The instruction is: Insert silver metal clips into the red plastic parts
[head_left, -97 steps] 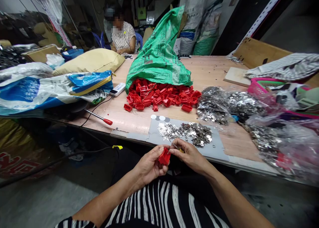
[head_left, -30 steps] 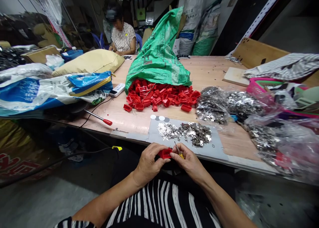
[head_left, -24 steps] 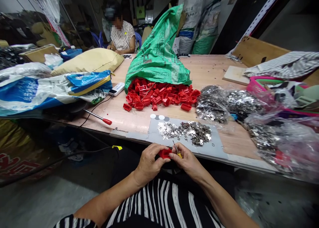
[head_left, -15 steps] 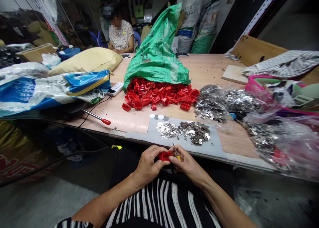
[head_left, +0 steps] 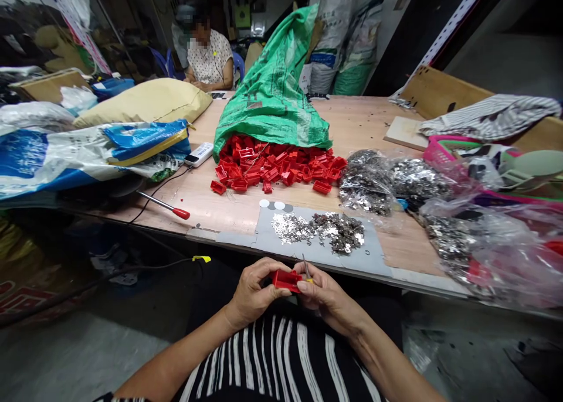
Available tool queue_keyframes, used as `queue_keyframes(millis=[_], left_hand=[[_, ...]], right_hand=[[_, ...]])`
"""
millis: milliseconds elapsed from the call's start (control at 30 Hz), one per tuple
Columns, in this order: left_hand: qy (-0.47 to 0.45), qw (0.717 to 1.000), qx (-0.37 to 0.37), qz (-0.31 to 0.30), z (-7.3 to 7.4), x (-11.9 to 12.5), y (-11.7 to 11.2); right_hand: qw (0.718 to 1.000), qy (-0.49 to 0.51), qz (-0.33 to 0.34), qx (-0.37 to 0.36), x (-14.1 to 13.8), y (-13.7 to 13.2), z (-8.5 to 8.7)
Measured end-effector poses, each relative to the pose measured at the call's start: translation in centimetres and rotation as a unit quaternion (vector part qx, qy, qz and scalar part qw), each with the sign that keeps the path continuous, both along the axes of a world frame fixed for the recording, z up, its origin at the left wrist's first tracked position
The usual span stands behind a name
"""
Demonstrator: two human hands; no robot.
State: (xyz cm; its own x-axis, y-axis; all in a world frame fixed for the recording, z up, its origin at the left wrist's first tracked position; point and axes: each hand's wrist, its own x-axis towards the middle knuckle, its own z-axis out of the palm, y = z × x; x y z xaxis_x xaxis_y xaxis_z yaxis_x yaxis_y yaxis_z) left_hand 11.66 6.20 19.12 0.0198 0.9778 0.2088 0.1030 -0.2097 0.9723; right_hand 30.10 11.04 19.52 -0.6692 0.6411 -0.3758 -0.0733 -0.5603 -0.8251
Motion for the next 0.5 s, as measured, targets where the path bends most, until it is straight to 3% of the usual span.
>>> queue_keyframes(millis=[133, 233, 300, 367, 433, 500], left_hand=[[-0.112, 0.991, -0.064, 0.041, -0.4, 0.1, 0.1], [-0.205, 0.969, -0.117, 0.072, -0.7, 0.0, 0.4], [-0.230, 0.961, -0.128, 0.086, -0.9, -0.1, 0.6], [-0.233, 0.960, -0.127, 0.095, -1.0, -0.3, 0.7], [-0.234, 0.958, -0.126, 0.104, -1.0, -0.4, 0.7], [-0.235, 0.957, -0.130, 0.108, -1.1, -0.5, 0.6]], right_hand=[[0.997, -0.036, 0.025, 0.063, -0.3, 1.0, 0.6], [0.965, -0.146, 0.019, 0.218, -0.2, 2.6, 1.3], [0.896, -0.262, -0.011, 0.358, -0.2, 3.8, 1.5], [0.801, -0.360, -0.022, 0.477, -0.4, 4.7, 1.5], [0.718, -0.425, -0.013, 0.551, -0.7, 5.4, 1.2], [0.662, -0.468, 0.002, 0.585, -1.2, 5.8, 0.8]])
